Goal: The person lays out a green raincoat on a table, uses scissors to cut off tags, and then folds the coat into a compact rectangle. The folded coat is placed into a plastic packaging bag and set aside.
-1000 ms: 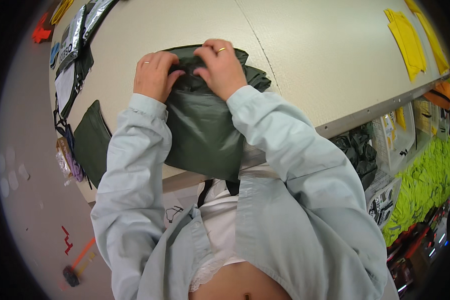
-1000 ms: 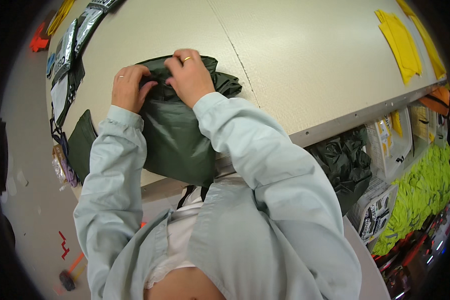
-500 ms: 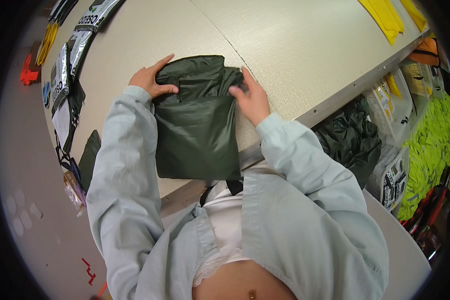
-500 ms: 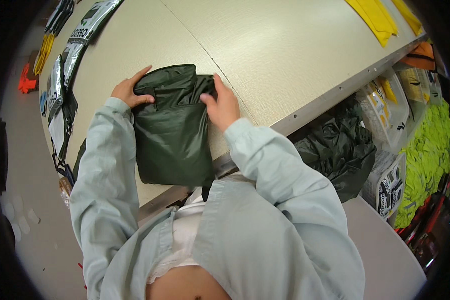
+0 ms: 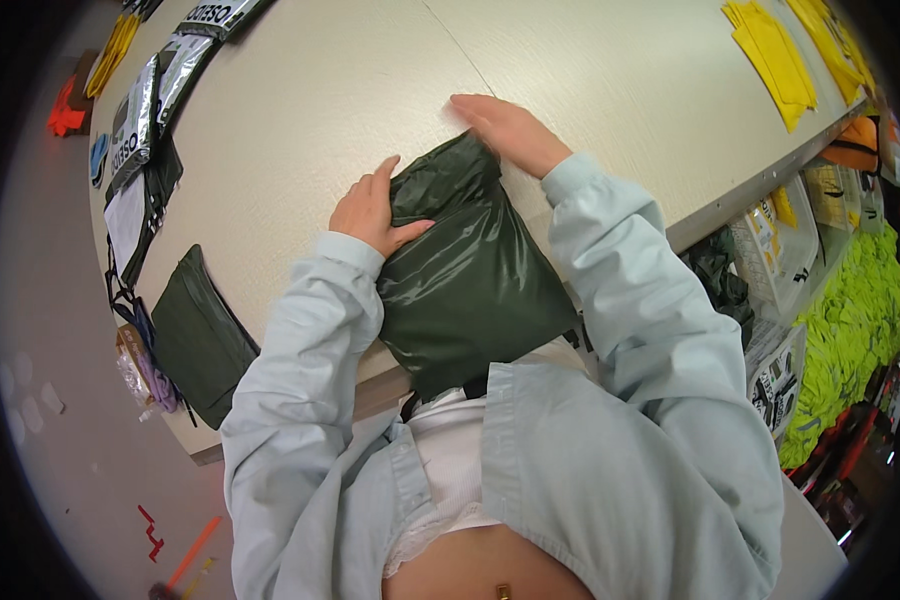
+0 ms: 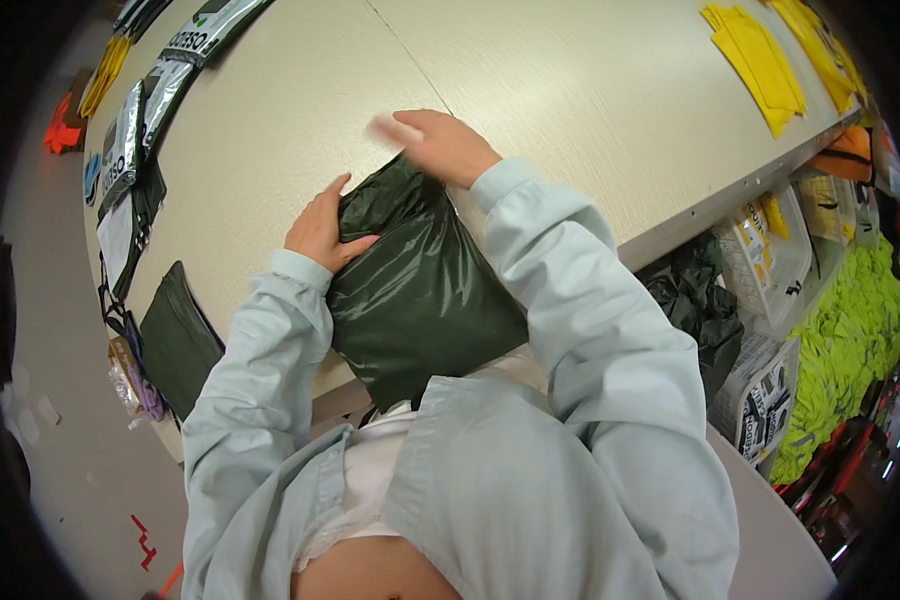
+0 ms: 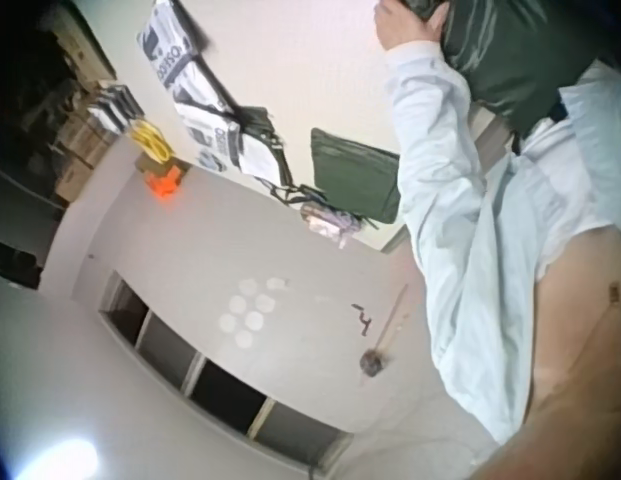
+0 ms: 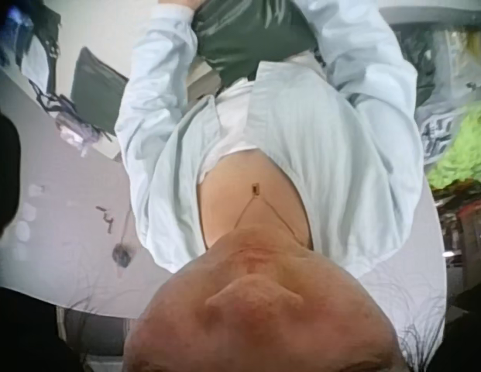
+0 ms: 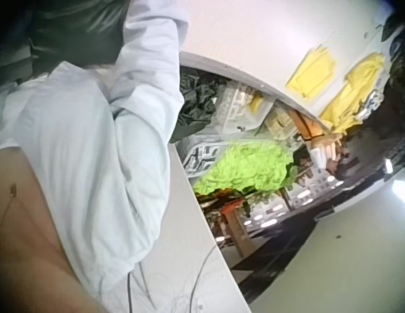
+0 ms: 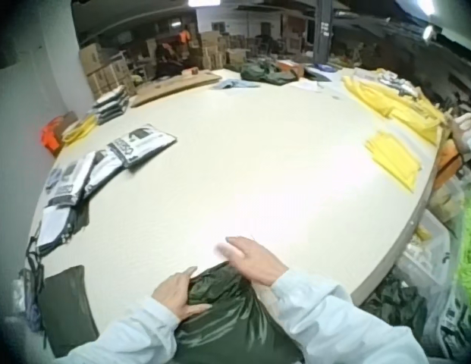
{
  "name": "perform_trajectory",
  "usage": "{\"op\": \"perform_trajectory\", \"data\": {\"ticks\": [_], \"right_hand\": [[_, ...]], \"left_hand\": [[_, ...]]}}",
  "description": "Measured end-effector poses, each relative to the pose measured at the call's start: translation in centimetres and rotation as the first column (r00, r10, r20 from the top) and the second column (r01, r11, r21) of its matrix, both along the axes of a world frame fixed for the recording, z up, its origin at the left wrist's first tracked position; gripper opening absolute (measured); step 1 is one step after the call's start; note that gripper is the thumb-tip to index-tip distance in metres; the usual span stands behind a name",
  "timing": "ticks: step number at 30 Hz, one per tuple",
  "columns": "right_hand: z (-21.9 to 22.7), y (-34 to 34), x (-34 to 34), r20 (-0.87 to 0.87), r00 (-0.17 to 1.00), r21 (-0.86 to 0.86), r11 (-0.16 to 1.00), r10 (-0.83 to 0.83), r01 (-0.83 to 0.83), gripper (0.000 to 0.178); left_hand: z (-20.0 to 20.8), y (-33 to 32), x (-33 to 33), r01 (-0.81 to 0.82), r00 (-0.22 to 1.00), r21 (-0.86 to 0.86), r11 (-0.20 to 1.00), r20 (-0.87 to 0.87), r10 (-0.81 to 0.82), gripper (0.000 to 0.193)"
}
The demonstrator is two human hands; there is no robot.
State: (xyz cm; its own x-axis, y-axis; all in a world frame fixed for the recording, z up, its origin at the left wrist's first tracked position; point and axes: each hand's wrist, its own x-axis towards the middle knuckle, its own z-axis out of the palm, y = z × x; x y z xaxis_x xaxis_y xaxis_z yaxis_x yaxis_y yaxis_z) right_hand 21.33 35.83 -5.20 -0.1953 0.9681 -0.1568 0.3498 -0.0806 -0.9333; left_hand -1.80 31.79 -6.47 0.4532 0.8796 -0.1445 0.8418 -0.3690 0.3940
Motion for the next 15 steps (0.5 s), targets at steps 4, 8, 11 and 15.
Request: {"op": "perform_trajectory", "data": {"ticks": [4, 8, 11, 15], "right_hand": [[0.8, -1.5, -3.5, 0.856, 0.502, 0.192, 0.827, 0.123, -0.529, 0.095], [1.3, -2.0, -4.8, 0.913, 0.313, -0.082, 0.869, 0.262, -0.488, 0.077], [1.1, -3.7, -5.9, 0.930, 0.351, 0.070, 0.881, 0.112, -0.467, 0.063], [0.7, -4.7, -5.1, 0.862, 0.501, 0.196, 0.861, 0.077, -0.470, 0.042]], "left_hand": [[0.2, 0.0, 0.6, -0.062, 0.994, 0.056, 0.997, -0.092, 0.067, 0.068], [0.2, -1.7, 1.2, -0.053, 0.996, 0.236, 0.970, -0.063, 0.070, 0.066], [0.7, -3.5, 1.8, -0.081, 0.996, 0.249, 0.965, -0.023, 0.090, 0.065], [2.7, -4.3, 1.2, -0.014, 1.000, 0.156, 0.988, 0.021, 0.011, 0.059]]}}
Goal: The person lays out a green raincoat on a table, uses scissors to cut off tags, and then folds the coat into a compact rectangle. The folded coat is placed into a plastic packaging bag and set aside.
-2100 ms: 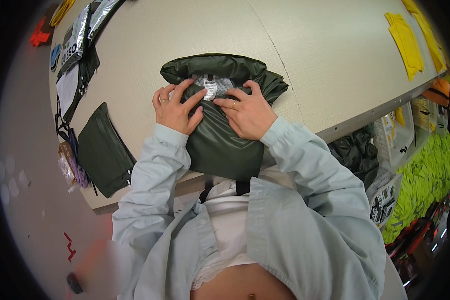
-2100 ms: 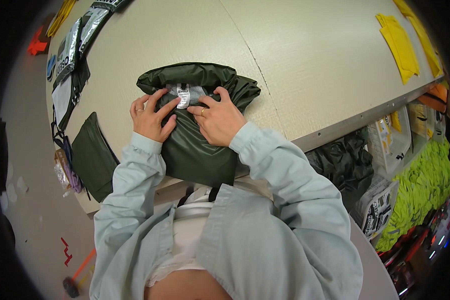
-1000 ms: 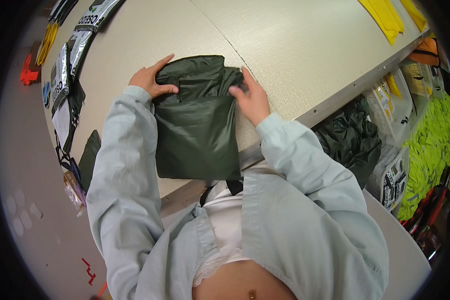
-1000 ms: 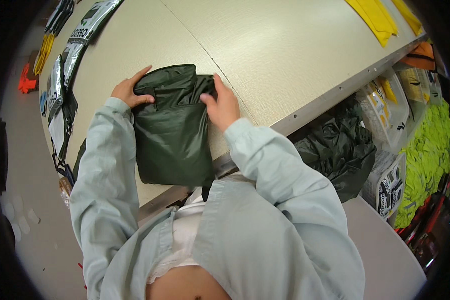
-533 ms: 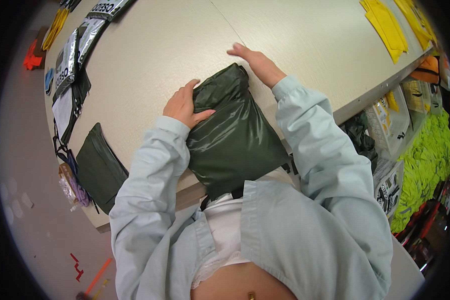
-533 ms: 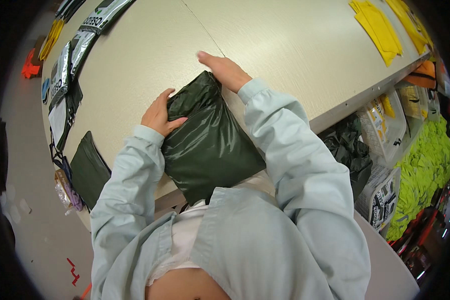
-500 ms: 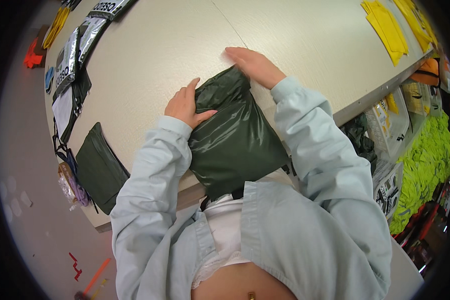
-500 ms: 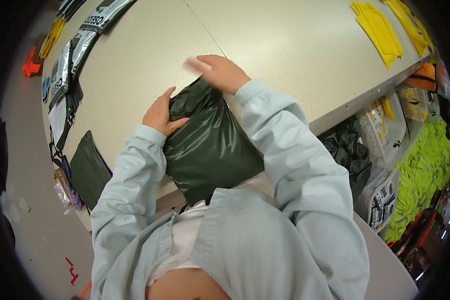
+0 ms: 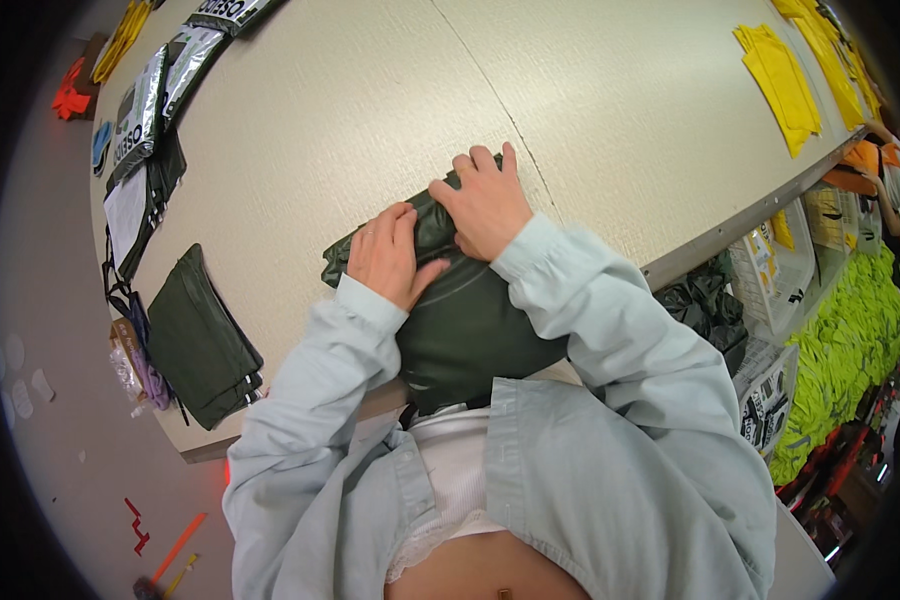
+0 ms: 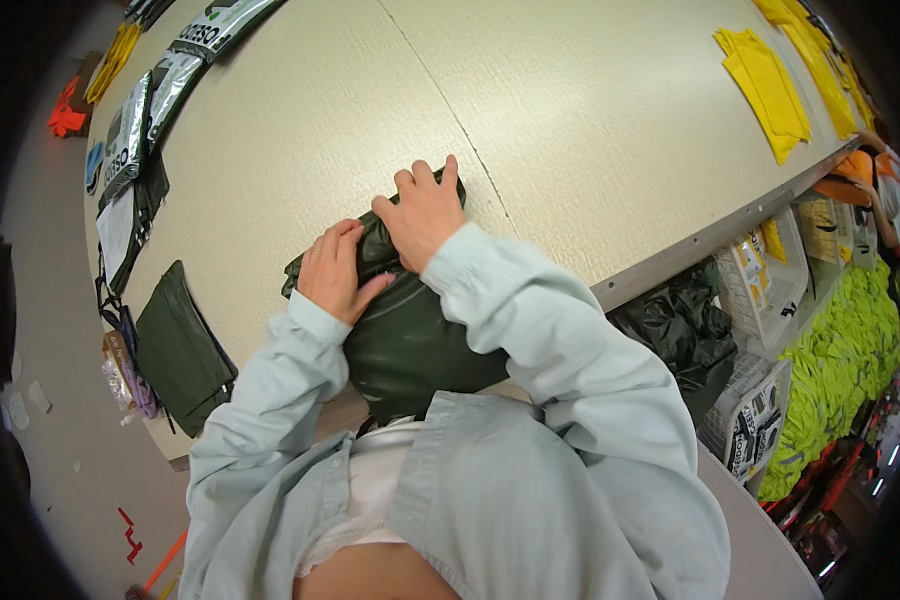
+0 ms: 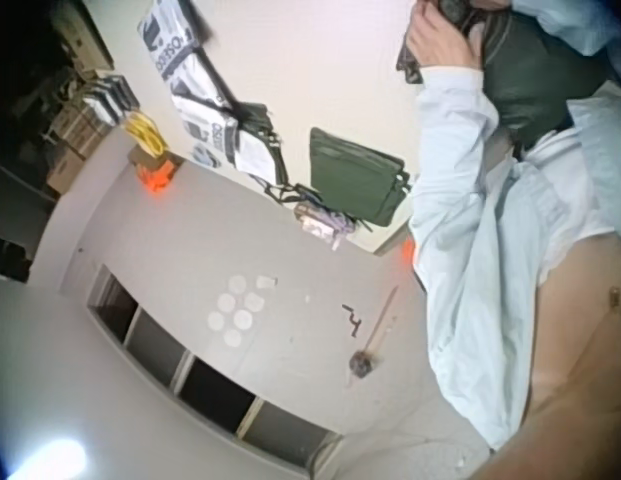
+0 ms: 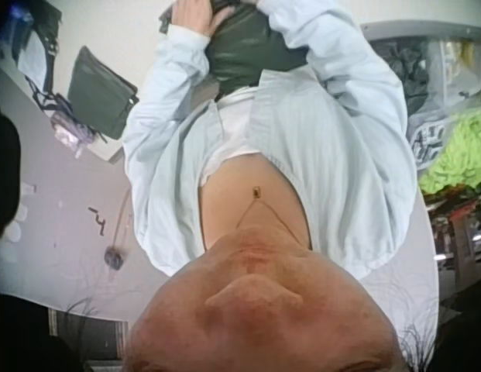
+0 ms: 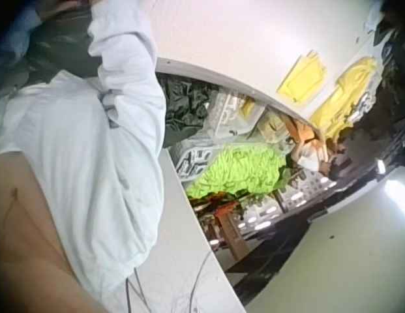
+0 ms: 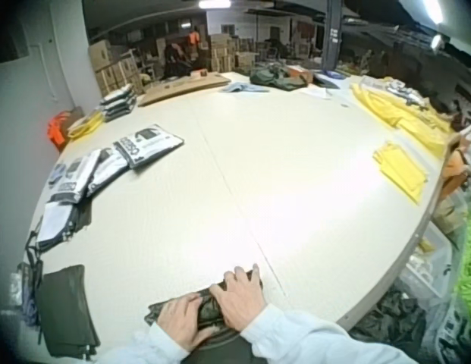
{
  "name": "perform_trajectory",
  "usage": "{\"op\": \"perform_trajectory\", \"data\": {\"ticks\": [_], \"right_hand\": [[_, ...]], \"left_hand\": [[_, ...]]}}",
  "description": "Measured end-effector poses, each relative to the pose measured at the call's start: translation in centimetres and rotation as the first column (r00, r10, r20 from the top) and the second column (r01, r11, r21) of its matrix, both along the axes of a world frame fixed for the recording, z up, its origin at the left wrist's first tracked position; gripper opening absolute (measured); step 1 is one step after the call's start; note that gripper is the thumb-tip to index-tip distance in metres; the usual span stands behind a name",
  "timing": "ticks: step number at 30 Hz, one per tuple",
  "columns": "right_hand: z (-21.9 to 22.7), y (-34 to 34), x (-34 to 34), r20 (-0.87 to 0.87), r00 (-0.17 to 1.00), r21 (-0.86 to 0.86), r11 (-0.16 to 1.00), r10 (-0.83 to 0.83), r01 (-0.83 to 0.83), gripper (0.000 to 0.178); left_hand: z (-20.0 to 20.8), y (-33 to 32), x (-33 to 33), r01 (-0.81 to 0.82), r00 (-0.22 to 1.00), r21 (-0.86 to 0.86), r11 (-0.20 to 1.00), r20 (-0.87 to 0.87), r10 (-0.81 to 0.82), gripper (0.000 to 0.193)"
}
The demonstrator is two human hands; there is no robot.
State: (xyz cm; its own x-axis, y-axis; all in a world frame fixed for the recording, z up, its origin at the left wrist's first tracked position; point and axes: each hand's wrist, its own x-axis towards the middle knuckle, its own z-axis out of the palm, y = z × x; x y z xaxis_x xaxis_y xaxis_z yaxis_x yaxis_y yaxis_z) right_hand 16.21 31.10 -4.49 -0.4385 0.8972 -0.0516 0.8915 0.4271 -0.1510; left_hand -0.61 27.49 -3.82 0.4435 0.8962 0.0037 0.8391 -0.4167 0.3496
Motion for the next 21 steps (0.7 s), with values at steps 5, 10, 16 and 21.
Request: {"op": "perform_trajectory", "data": {"ticks": [5, 10, 16, 21], "right_hand": [[0.7, -3.2, 2.4, -0.285, 0.931, 0.235, 0.958, 0.228, -0.163, 0.012], [2.7, -5.3, 2.3, -0.354, 0.848, 0.345, 0.898, 0.395, -0.274, 0.007], [1.8, -6.7, 3.0, -0.412, 0.815, 0.370, 0.892, 0.408, -0.260, 0.006], [1.3, -6.6, 2.9, -0.430, 0.774, 0.368, 0.873, 0.465, -0.320, 0.006]], "left_hand": [[4.3, 5.6, -3.2, 0.323, 0.894, -0.483, 0.814, 0.437, -0.095, 0.025], [1.5, 8.9, 1.1, 0.456, 0.888, -0.339, 0.823, 0.110, -0.447, 0.029], [-0.8, 7.4, 4.9, 0.505, 0.811, -0.115, 0.855, -0.277, -0.516, 0.038], [-1.8, 7.5, 5.9, 0.524, 0.803, 0.036, 0.851, -0.353, -0.480, 0.029]]}}
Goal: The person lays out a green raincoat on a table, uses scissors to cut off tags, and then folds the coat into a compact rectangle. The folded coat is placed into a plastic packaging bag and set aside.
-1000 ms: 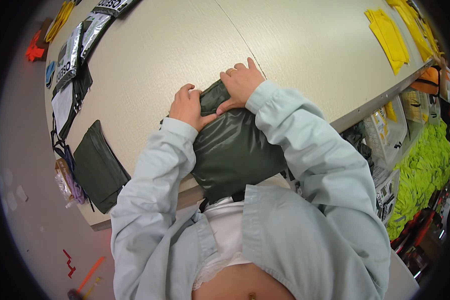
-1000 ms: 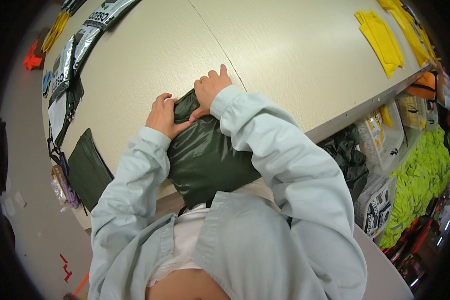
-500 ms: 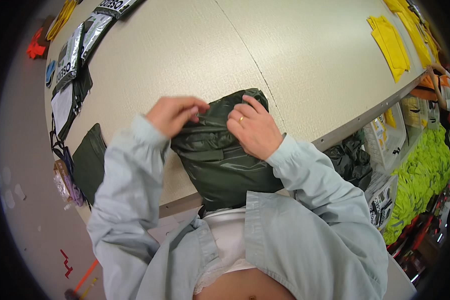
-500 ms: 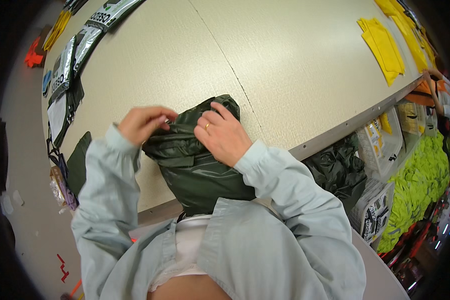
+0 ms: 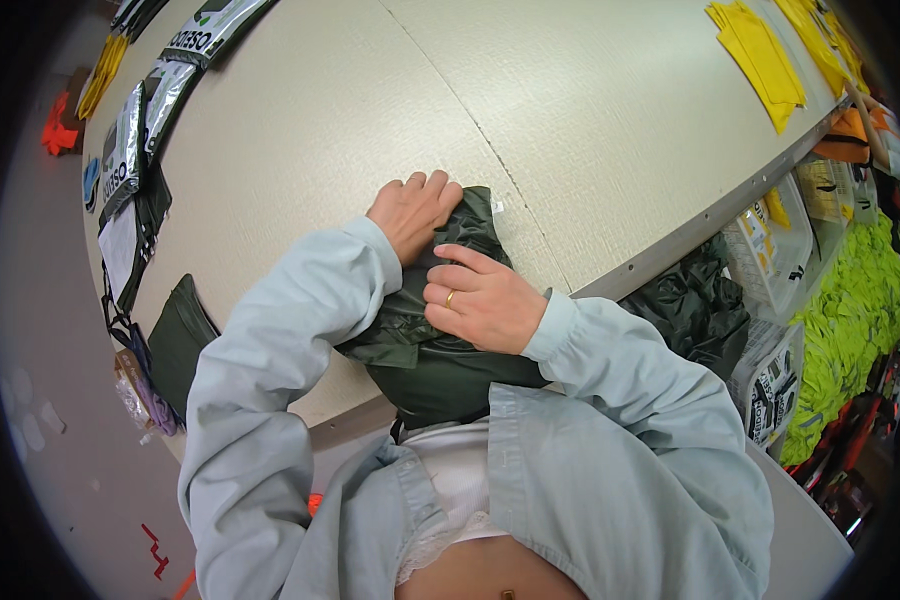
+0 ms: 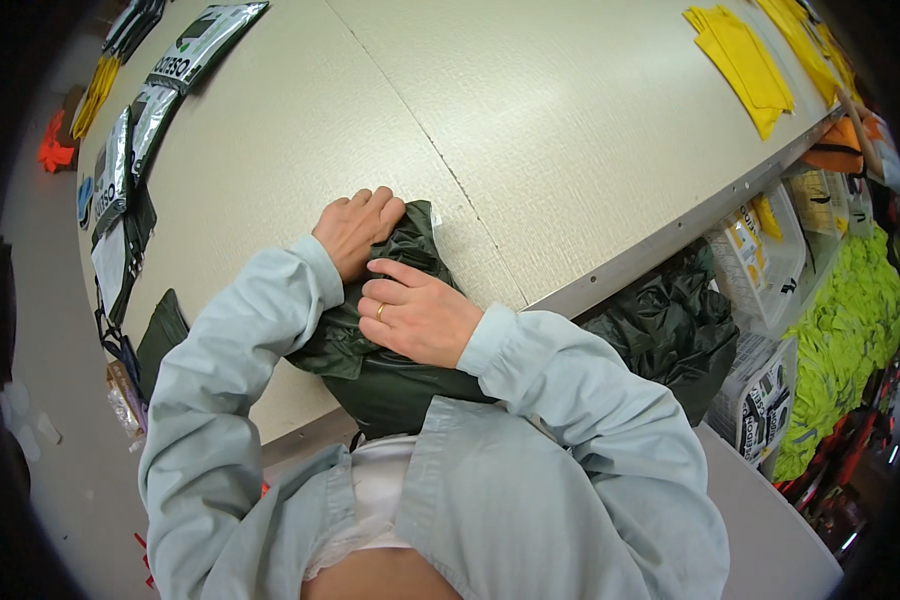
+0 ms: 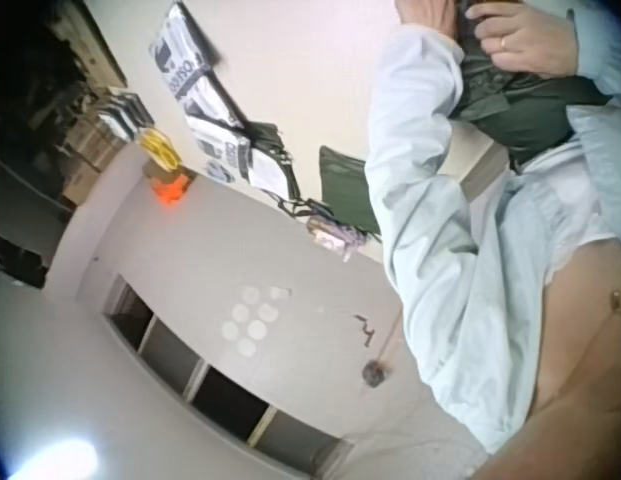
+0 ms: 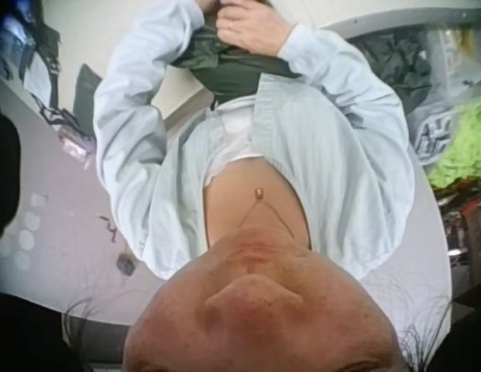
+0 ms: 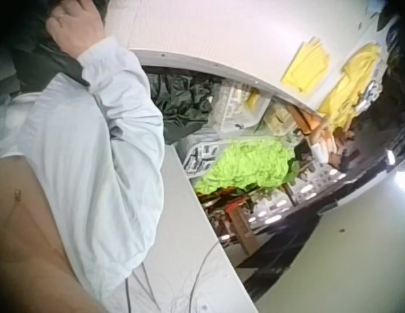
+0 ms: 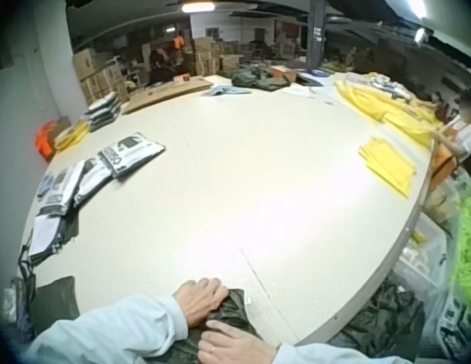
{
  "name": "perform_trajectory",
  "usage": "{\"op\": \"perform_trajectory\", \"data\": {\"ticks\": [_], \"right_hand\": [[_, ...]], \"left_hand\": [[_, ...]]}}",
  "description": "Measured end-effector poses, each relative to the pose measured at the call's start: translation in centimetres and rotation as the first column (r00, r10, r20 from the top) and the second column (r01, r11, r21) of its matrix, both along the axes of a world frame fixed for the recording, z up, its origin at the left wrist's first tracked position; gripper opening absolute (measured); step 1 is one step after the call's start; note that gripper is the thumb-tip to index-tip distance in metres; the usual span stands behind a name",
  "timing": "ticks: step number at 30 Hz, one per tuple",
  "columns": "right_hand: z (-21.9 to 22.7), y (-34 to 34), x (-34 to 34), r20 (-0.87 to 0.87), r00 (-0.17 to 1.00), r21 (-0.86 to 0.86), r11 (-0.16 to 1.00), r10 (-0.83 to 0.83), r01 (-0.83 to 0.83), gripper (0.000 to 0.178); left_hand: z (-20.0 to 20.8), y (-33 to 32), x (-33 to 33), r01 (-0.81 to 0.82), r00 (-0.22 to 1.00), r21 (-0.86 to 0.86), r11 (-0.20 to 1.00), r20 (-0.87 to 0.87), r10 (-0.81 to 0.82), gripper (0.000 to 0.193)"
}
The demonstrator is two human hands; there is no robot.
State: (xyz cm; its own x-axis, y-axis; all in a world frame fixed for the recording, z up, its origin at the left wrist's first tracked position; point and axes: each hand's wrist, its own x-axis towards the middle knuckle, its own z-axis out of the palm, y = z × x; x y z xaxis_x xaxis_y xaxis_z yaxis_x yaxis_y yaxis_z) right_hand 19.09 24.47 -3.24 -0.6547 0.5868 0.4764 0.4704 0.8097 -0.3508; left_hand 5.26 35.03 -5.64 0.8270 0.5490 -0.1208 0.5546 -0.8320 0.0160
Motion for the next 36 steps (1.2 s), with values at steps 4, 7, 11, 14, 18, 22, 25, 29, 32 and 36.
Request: {"op": "perform_trajectory", "data": {"ticks": [4, 7, 11, 14, 18, 22, 25, 29, 32, 36], "right_hand": [[-0.4, 1.0, 0.0, -0.020, 0.990, -0.045, 0.989, 0.143, -0.144, 0.010], [-1.2, 2.0, -0.3, -0.078, 0.964, -0.135, 0.955, 0.255, -0.264, 0.018], [-2.2, 3.0, -0.7, -0.138, 0.964, -0.357, 0.897, 0.227, -0.262, 0.022], [-1.9, 3.4, -0.7, 0.069, 0.989, -0.525, 0.847, 0.135, -0.079, 0.022], [-1.2, 3.5, -1.7, 0.099, 0.994, -0.368, 0.927, -0.040, 0.074, 0.033], [-0.5, 3.8, -1.2, 0.089, 0.991, -0.349, 0.929, -0.097, 0.123, 0.032], [-1.3, 4.1, -0.8, 0.086, 0.983, -0.286, 0.941, -0.164, 0.182, 0.025], [-2.5, 3.9, -1.4, 0.070, 0.974, -0.269, 0.936, -0.217, 0.228, 0.020], [-3.5, 4.0, -2.2, 0.068, 0.955, -0.288, 0.910, -0.290, 0.297, 0.015], [-4.2, 5.0, -3.2, 0.272, 0.877, -0.218, 0.862, -0.396, 0.457, 0.010]], "left_hand": [[2.1, 1.9, 1.1, -0.165, 0.943, -0.198, 0.966, 0.256, 0.214, 0.029], [2.8, 2.1, 1.5, -0.219, 0.859, -0.442, 0.870, 0.335, 0.387, 0.023], [4.1, 0.0, 2.0, -0.139, 0.828, -0.517, 0.844, 0.407, 0.386, 0.023], [4.4, -0.4, 0.7, -0.093, 0.833, -0.335, 0.938, 0.490, 0.257, 0.024], [3.6, 0.2, -0.8, -0.300, 0.845, -0.281, 0.911, 0.364, 0.391, 0.023], [3.2, 1.4, -2.0, -0.405, 0.897, -0.247, 0.880, 0.076, 0.435, 0.023], [1.8, 2.3, -4.2, -0.462, 0.886, -0.202, 0.863, -0.154, 0.438, 0.026], [2.2, 3.0, -6.3, -0.537, 0.819, -0.284, 0.794, -0.400, 0.411, 0.025], [0.7, 4.0, -8.6, -0.547, 0.817, -0.435, 0.715, -0.461, 0.346, 0.030], [-0.6, 3.5, -10.0, -0.525, 0.850, -0.595, 0.609, -0.331, 0.409, 0.034]]}}
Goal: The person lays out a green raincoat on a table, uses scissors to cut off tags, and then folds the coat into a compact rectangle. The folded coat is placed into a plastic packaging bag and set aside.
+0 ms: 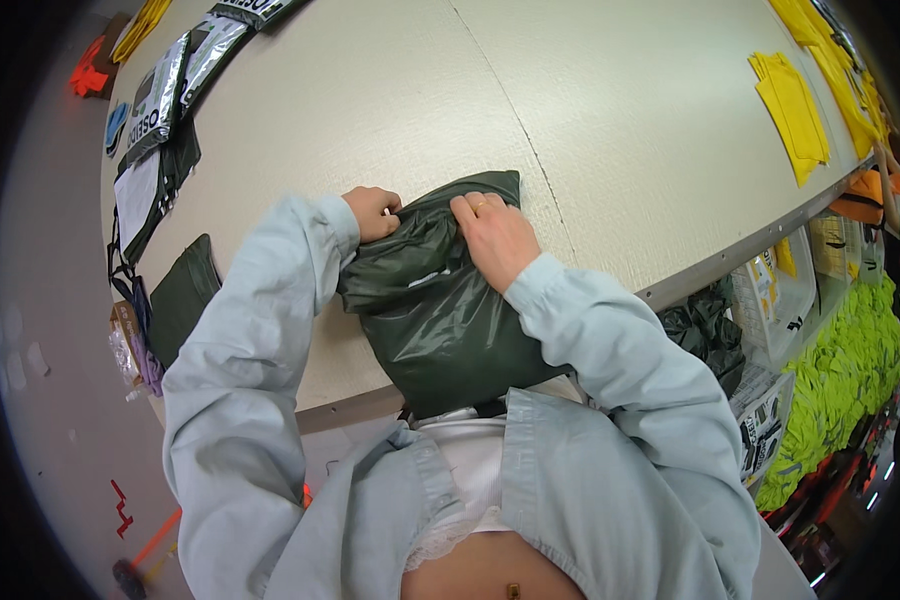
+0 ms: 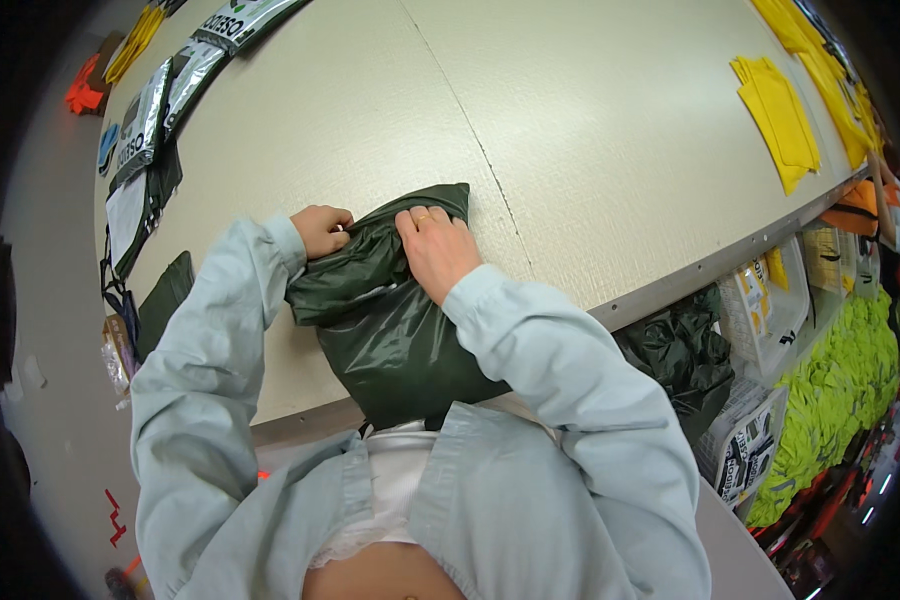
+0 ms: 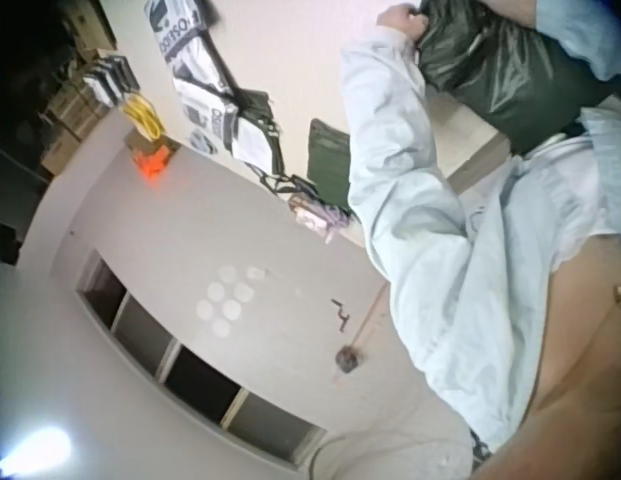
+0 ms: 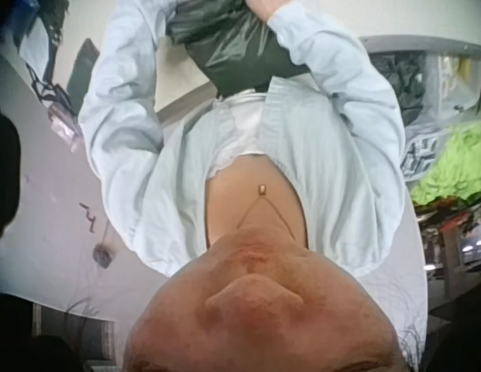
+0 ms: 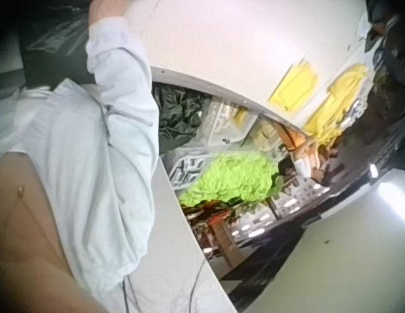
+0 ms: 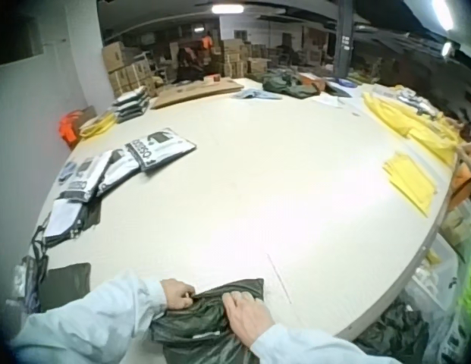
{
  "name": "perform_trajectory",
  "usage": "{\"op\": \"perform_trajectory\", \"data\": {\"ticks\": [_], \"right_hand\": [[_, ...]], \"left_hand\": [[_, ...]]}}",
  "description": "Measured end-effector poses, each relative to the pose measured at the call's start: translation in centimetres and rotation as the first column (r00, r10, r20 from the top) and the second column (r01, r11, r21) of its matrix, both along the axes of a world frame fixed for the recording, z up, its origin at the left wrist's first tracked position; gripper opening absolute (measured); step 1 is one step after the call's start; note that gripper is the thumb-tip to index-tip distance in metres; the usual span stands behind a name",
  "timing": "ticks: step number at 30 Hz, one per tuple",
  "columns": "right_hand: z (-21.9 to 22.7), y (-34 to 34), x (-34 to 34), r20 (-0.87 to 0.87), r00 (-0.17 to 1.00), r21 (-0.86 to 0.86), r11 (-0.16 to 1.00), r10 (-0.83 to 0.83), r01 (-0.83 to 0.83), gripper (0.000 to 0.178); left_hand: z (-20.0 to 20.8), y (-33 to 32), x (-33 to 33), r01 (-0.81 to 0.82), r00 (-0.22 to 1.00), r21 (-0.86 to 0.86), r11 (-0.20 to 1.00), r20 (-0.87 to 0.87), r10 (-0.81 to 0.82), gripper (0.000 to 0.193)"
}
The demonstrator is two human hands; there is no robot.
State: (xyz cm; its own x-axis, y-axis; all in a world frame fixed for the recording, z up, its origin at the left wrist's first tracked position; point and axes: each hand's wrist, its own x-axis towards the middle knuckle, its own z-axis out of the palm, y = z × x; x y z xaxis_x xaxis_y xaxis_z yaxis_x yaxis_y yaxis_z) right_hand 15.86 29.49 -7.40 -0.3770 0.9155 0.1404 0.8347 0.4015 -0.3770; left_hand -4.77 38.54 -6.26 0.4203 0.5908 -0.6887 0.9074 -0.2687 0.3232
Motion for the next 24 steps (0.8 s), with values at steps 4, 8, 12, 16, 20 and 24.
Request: {"op": "perform_trajectory", "data": {"ticks": [4, 8, 12, 16, 20, 24], "right_hand": [[0.7, 0.6, -0.9, 0.136, 0.990, 0.155, 0.986, 0.033, -0.054, 0.020], [5.9, -1.9, -0.4, 0.084, 0.973, 0.243, 0.943, 0.214, -0.228, 0.044], [8.9, -2.7, -2.6, -0.255, 0.897, 0.111, 0.933, 0.361, -0.344, 0.062], [3.8, -0.6, -4.6, -0.281, 0.912, 0.068, 0.954, 0.299, -0.292, 0.075], [3.0, -1.2, -3.7, -0.201, 0.933, 0.080, 0.954, 0.299, -0.289, 0.060], [2.8, -1.6, -2.6, -0.123, 0.955, 0.034, 0.963, 0.268, -0.266, 0.051]], "left_hand": [[-1.1, -1.5, -0.4, -0.197, 0.980, 0.165, 0.966, 0.032, 0.194, 0.030], [-2.2, -2.4, -0.8, -0.301, 0.950, 0.224, 0.927, -0.009, 0.311, 0.030], [-2.4, -1.8, -0.4, -0.264, 0.960, 0.192, 0.945, -0.038, 0.276, 0.033], [-1.7, -1.0, -0.7, -0.305, 0.952, 0.148, 0.941, 0.016, 0.306, 0.032], [-0.2, -0.8, -1.3, -0.323, 0.936, 0.008, 0.947, 0.153, 0.318, 0.028], [3.1, -1.0, 0.4, -0.065, 0.988, 0.170, 0.983, -0.125, 0.087, 0.024]]}}
